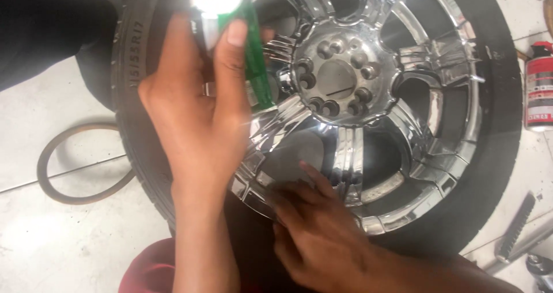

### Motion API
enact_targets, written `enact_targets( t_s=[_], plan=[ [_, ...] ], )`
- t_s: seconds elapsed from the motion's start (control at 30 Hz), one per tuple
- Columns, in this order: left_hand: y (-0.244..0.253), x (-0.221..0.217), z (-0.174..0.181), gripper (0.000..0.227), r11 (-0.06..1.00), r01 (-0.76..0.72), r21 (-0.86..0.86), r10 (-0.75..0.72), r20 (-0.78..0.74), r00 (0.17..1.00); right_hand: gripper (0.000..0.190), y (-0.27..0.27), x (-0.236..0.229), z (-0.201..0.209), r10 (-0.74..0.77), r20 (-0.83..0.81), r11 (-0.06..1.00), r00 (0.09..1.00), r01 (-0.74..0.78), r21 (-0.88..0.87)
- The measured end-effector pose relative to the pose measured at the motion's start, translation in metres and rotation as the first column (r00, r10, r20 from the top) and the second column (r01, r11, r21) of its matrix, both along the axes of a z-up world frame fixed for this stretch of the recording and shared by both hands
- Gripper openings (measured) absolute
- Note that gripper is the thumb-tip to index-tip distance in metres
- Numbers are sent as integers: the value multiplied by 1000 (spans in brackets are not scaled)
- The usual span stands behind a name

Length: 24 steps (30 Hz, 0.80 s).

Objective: Apply polishing compound and rub a chrome wheel rim with a cloth to clean and shine it.

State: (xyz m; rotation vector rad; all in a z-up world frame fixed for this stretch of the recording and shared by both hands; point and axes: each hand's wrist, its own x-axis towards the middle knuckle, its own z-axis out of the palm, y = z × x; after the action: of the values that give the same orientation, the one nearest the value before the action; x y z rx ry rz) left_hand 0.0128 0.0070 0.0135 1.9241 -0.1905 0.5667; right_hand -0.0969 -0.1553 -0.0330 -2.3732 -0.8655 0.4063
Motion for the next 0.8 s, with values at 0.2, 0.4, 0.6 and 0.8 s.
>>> enact_targets(
  t_s=[0.2, 0.4, 0.6, 0.8],
  plan=[
    [-2, -4, 1, 20, 999, 45, -19, -44, 81, 996, 80, 18, 5, 2, -127, 130, 985, 983, 110, 135],
    [0, -4, 0, 21, 999, 38, -31, -37, 33, 999, 71, 9, -6, -1, -159, -76, 986, 984, 163, 46],
    [0, -5, 4, 19, 999, 32, -21, -31, 51, 998, 54, 24, -18, -10, -279, 58, 956, 958, 272, 107],
    [0, -3, 2, 25, 998, 59, -31, -58, 53, 997, 64, -8, -42, -7, -296, 162, 954, 941, 285, 88]
  ],
)
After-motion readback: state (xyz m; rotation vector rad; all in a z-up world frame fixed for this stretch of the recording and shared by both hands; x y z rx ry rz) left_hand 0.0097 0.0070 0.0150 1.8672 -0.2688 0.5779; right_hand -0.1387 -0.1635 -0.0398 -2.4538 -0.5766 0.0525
